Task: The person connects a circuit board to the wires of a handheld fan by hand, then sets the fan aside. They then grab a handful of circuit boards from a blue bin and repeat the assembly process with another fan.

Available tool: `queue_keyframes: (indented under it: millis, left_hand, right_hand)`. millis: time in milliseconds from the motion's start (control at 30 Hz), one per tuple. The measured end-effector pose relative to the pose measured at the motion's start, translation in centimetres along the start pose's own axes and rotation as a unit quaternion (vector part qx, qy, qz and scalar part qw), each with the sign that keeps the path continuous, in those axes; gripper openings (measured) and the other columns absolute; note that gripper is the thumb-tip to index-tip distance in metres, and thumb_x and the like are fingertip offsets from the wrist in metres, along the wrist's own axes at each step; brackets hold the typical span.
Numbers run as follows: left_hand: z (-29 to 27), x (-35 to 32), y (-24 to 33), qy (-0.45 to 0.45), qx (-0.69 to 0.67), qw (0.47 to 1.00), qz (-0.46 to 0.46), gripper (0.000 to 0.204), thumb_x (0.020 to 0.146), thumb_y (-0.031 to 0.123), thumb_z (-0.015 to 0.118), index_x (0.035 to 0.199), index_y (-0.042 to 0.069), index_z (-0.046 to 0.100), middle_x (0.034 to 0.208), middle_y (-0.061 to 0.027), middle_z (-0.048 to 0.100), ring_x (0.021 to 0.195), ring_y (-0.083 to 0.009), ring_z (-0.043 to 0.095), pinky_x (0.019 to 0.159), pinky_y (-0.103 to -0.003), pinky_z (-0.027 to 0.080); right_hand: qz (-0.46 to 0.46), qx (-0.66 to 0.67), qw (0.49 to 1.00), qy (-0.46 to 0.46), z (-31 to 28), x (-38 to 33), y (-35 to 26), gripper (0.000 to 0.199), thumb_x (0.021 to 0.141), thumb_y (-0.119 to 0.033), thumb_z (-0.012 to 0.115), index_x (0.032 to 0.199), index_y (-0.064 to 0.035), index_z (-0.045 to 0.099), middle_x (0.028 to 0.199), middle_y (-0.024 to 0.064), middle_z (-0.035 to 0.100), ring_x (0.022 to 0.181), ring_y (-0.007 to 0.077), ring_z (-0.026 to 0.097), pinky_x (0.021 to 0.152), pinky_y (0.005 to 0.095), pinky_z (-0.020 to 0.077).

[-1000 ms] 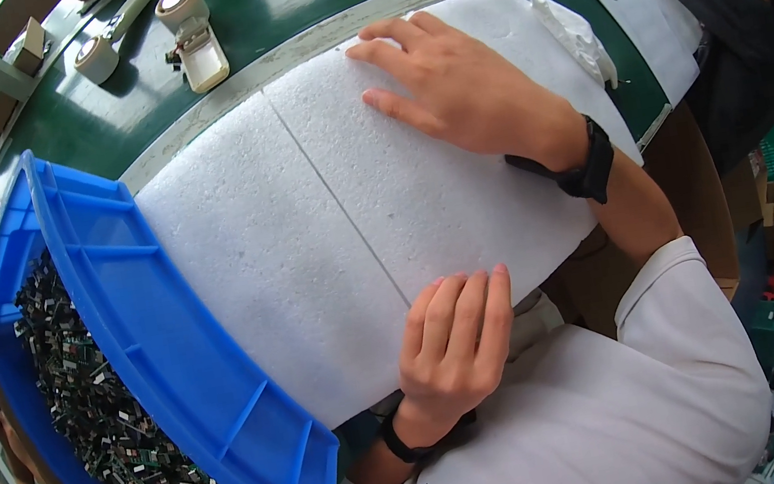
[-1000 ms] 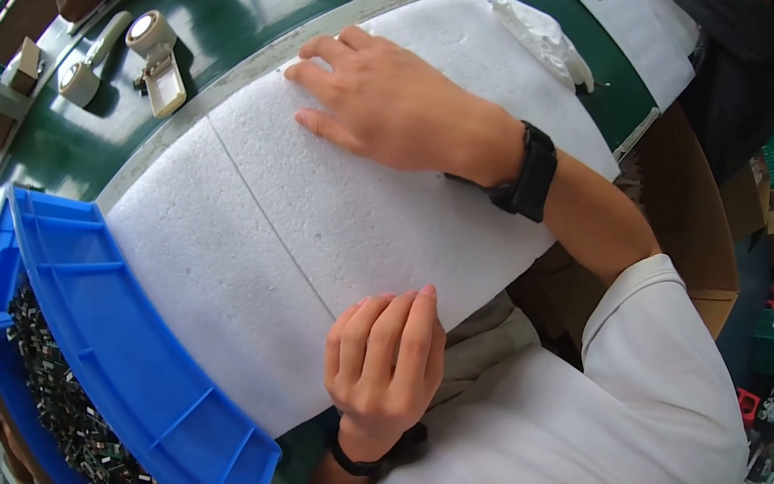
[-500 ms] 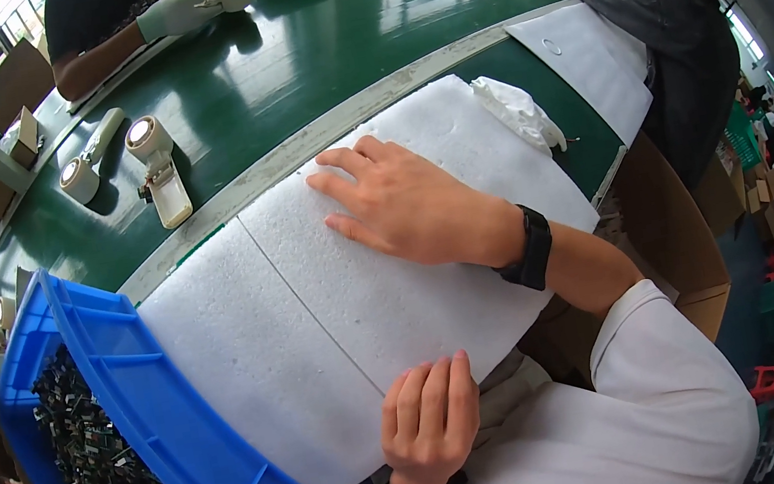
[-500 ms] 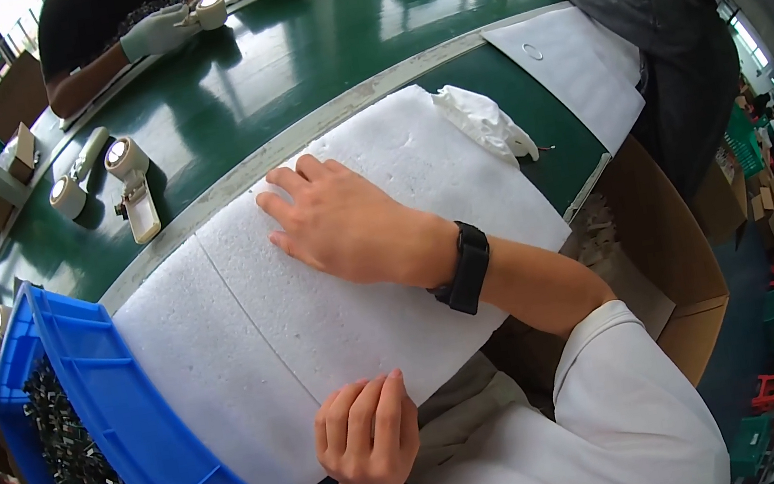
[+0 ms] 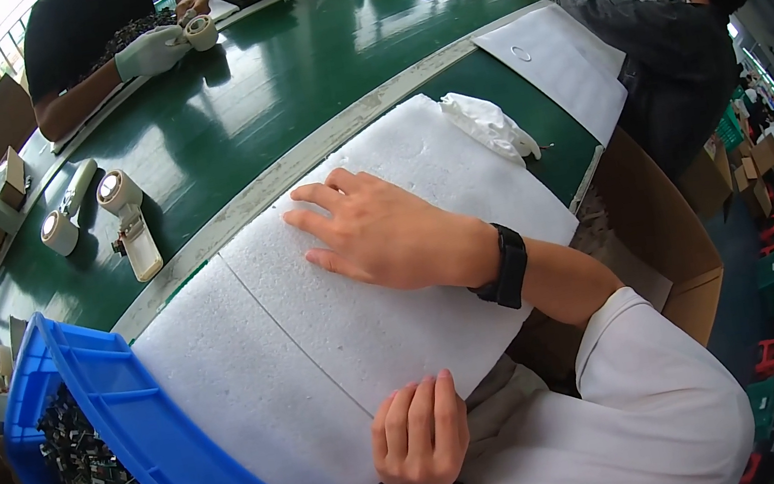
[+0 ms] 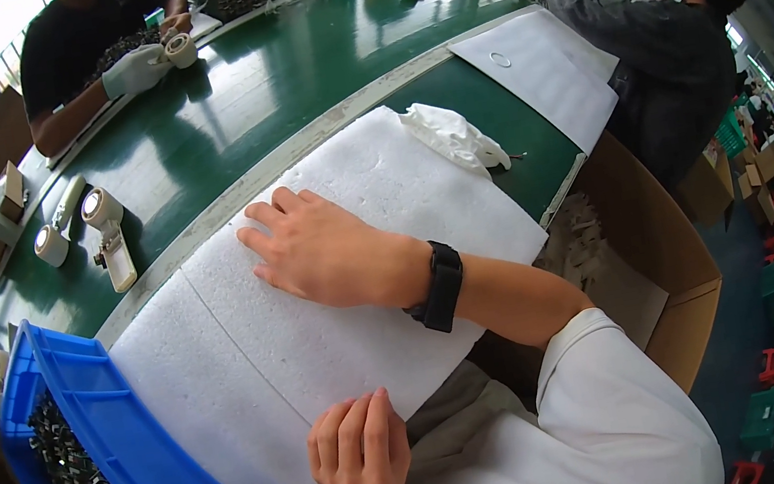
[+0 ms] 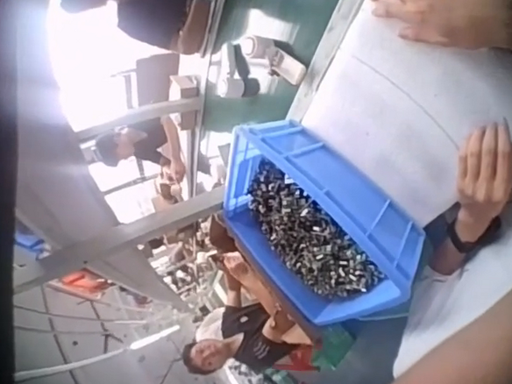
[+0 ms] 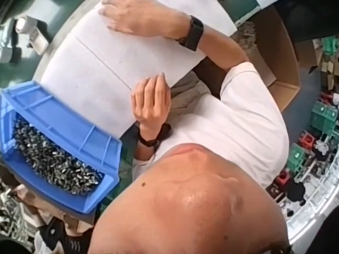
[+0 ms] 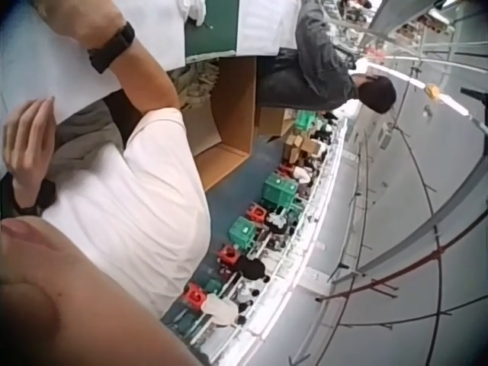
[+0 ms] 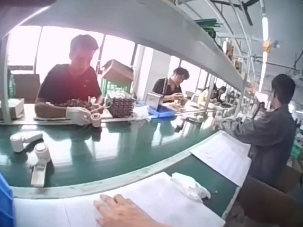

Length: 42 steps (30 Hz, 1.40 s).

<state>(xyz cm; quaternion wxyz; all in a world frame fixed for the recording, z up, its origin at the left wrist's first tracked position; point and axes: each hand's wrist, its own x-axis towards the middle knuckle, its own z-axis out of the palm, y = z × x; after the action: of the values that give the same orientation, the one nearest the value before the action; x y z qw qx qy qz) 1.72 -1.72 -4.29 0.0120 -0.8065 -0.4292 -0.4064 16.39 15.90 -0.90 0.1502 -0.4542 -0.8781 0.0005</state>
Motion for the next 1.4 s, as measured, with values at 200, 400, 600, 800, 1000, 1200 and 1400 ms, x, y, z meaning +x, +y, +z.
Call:
queue_keyframes:
  millis: [200, 400, 600, 800, 1000, 1200, 1400]
  left_hand:
    - [0.2, 0.2, 0.2, -0.002, 0.0, 1.0, 0.001, 0.017, 0.081, 0.004, 0.074, 0.098, 0.007, 0.076, 0.092, -0.0042, 0.071, 0.088, -0.0205, 0.068, 0.082, -0.034, 0.056]
    - [-0.2, 0.4, 0.7, -0.009, 0.006, 1.0, -0.002, 0.016, 0.082, 0.004, 0.074, 0.098, 0.007, 0.076, 0.093, -0.0043, 0.071, 0.088, -0.0206, 0.068, 0.082, -0.034, 0.056]
    - [-0.6, 0.0, 0.8, -0.009, 0.012, 1.0, -0.003, 0.017, 0.081, 0.004, 0.074, 0.098, 0.007, 0.076, 0.094, -0.0046, 0.071, 0.089, -0.0208, 0.068, 0.083, -0.034, 0.056]
    - [0.5, -0.5, 0.8, 0.008, -0.013, 1.0, -0.007, 0.022, 0.076, -0.002, 0.076, 0.098, 0.004, 0.074, 0.093, -0.0068, 0.071, 0.086, -0.0249, 0.067, 0.08, -0.037, 0.054]
    - [-0.5, 0.6, 1.7, -0.036, -0.139, 0.983, -0.115, 0.015, 0.081, -0.002, 0.076, 0.094, 0.004, 0.074, 0.091, -0.0087, 0.072, 0.086, -0.0252, 0.068, 0.078, -0.035, 0.053]
    - [-3.4, 3.9, 2.8, -0.089, -0.222, 0.953, -0.187, 0.011, 0.083, 0.001, 0.077, 0.093, 0.004, 0.073, 0.084, -0.0108, 0.072, 0.074, -0.0249, 0.07, 0.07, -0.033, 0.054]
    - [-2.5, 10.0, 0.6, 0.042, 0.067, 0.995, -0.064, 0.011, 0.089, 0.015, 0.073, 0.093, 0.005, 0.075, 0.08, -0.01, 0.074, 0.075, -0.0251, 0.073, 0.071, -0.032, 0.056]
  right_hand:
    - [0.003, 0.013, 1.0, -0.006, -0.4, -0.4, 0.3, 0.046, 0.102, -0.03, 0.057, 0.137, -0.0014, 0.055, 0.143, 0.0195, 0.053, 0.123, 0.036, 0.052, 0.109, 0.0446, 0.0429]
    - [-0.004, 0.029, 1.0, -0.005, -0.7, -0.5, 0.4, 0.046, 0.101, -0.03, 0.059, 0.137, -0.0016, 0.056, 0.143, 0.0193, 0.053, 0.123, 0.036, 0.052, 0.109, 0.0443, 0.0428]
    - [-0.012, 0.048, 0.999, 0.0, -0.5, -0.6, 0.0, 0.046, 0.1, -0.031, 0.059, 0.136, -0.0017, 0.056, 0.143, 0.0194, 0.053, 0.123, 0.0359, 0.052, 0.109, 0.044, 0.0429]
    - [-0.009, 0.024, 1.0, -0.009, -0.3, -0.9, 0.4, 0.045, 0.101, -0.031, 0.059, 0.135, -0.0019, 0.057, 0.14, 0.0193, 0.055, 0.124, 0.0362, 0.052, 0.11, 0.0431, 0.0426]
    - [-0.015, 0.001, 1.0, 0.005, 0.6, -2.4, 0.4, 0.044, 0.101, -0.031, 0.058, 0.135, -0.0028, 0.058, 0.14, 0.0194, 0.056, 0.126, 0.0372, 0.052, 0.111, 0.0429, 0.0424]
    - [-0.015, 0.018, 1.0, 0.01, 0.7, -3.3, -0.8, 0.044, 0.1, -0.03, 0.06, 0.135, -0.0034, 0.058, 0.14, 0.0191, 0.056, 0.128, 0.0376, 0.051, 0.111, 0.0435, 0.0418]
    - [-0.105, 0.074, 0.992, 0.017, -0.4, -4.6, 0.2, 0.038, 0.099, -0.028, 0.062, 0.128, -0.0047, 0.064, 0.131, 0.0179, 0.062, 0.122, 0.0354, 0.056, 0.107, 0.0413, 0.0449]
